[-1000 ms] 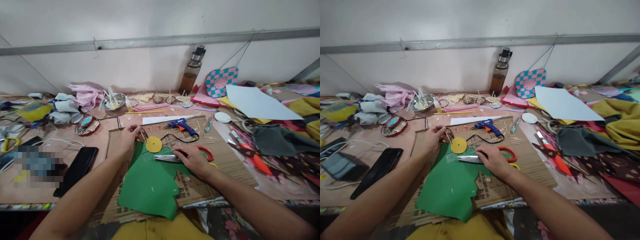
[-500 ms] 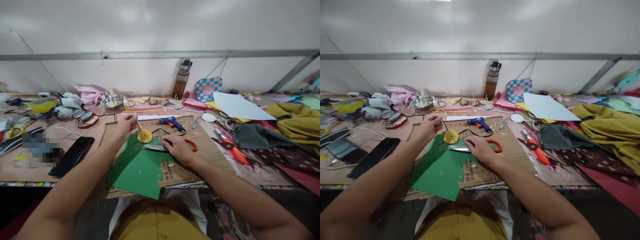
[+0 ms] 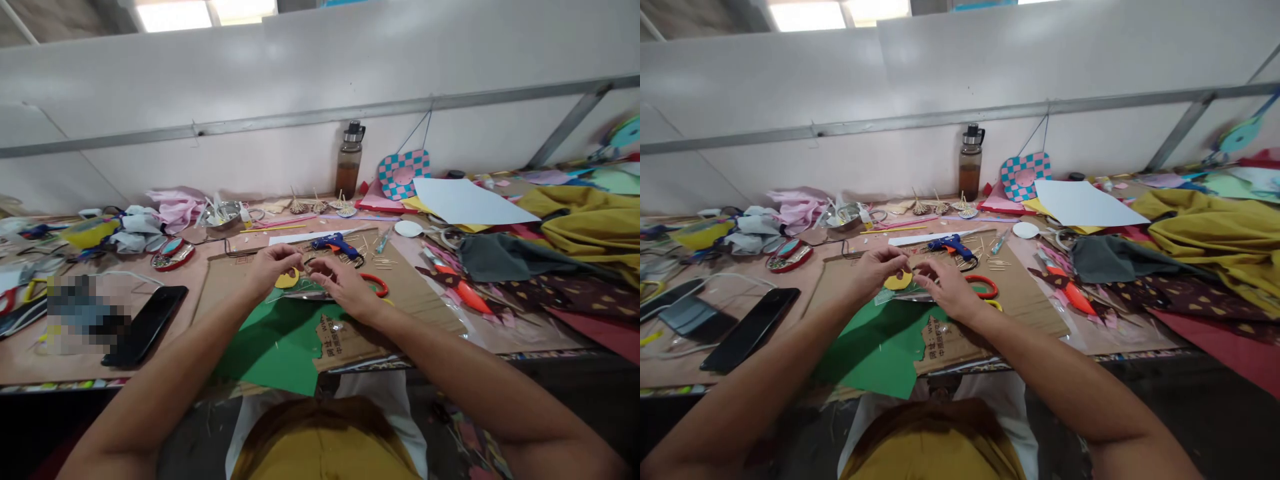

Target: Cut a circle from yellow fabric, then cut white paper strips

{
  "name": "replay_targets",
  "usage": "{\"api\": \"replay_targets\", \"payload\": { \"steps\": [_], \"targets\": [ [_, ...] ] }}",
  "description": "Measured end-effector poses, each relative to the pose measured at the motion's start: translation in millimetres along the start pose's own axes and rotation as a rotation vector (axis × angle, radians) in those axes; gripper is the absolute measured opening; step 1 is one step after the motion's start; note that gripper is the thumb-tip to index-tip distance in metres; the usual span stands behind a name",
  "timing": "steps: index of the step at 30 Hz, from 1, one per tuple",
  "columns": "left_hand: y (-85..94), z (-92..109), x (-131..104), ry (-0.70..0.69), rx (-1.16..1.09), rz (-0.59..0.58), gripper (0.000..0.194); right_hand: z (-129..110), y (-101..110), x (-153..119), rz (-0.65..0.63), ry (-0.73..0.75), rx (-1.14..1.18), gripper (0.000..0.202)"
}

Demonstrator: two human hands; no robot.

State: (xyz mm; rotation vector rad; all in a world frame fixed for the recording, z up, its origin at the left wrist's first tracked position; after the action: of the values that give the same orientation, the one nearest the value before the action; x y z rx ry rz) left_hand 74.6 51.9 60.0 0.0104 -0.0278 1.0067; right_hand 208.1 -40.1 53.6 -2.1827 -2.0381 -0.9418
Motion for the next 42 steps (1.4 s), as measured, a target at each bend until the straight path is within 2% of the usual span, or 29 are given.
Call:
{"api": "replay_targets", "payload": {
  "steps": [4,13,16,19,23,25,28,31,34,36,38,42],
  "targets": [
    [-19.8,-0.1,-1.6,-0.023,0.047,-0.073,0.029,4.3,-4.6,-0.2,-0.019,-0.066,-0.011,0.011],
    [-28.0,-8.2,-1.1,0.022,-0.039,-0.074,0.033,12.6,-5.4,1.2,0.024,-0.135,0.061,0.012],
    [-20.7,-4.4,0.1,-0.006,-0.102,-0.014,0.036,9.8,-9.3,2.3,-0.004,-0.117,0.078,0.012],
    [-3.6,-4.8,2.9,0.019,-0.260,0.098,0.039,6.8,-9.0,1.9,-0.014,-0.095,0.043,0.011],
    [25.9,-6.9,8.1,0.035,-0.387,0.263,0.026,4.0,1.8,2.8,-0.017,-0.087,-0.017,0.013],
    [39.0,-7.2,11.6,0.032,-0.346,0.309,0.019,2.4,16.2,5.3,0.009,-0.084,-0.054,0.013],
    [56.9,-9.4,17.3,0.062,-0.161,0.361,0.015,1.8,47.0,7.7,0.046,-0.080,-0.137,0.016],
    [71.2,-7.2,23.1,0.055,0.168,0.376,0.014,6.4,87.9,0.2,0.131,-0.089,-0.284,0.018],
    [79.4,0.4,28.1,-0.012,0.666,0.384,0.016,13.5,129.8,-21.0,0.236,-0.102,-0.450,0.017],
    [78.6,-1.2,32.4,-0.023,0.876,0.313,0.018,19.1,156.3,-39.7,0.287,-0.135,-0.529,0.017],
    [79.2,-6.2,35.4,0.000,0.985,0.265,0.019,22.4,186.8,-60.4,0.370,-0.194,-0.630,0.017],
    [81.7,-12.1,37.9,0.030,1.094,0.246,0.016,24.4,258.0,-101.6,0.554,-0.384,-0.831,0.016]
  ]
}}
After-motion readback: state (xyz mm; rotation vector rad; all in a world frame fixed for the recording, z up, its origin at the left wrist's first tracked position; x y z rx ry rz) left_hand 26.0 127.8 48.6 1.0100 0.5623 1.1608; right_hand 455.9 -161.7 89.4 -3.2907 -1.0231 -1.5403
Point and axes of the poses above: each hand's wrist, its own x-axis towards the middle knuckle, its own y-axis out of the back of the hand, z = x × y, the point moved 7 cm from there along x, towards the middle knuckle, and after that the axes turned 3 degrees about y, right-handed, at the moved point
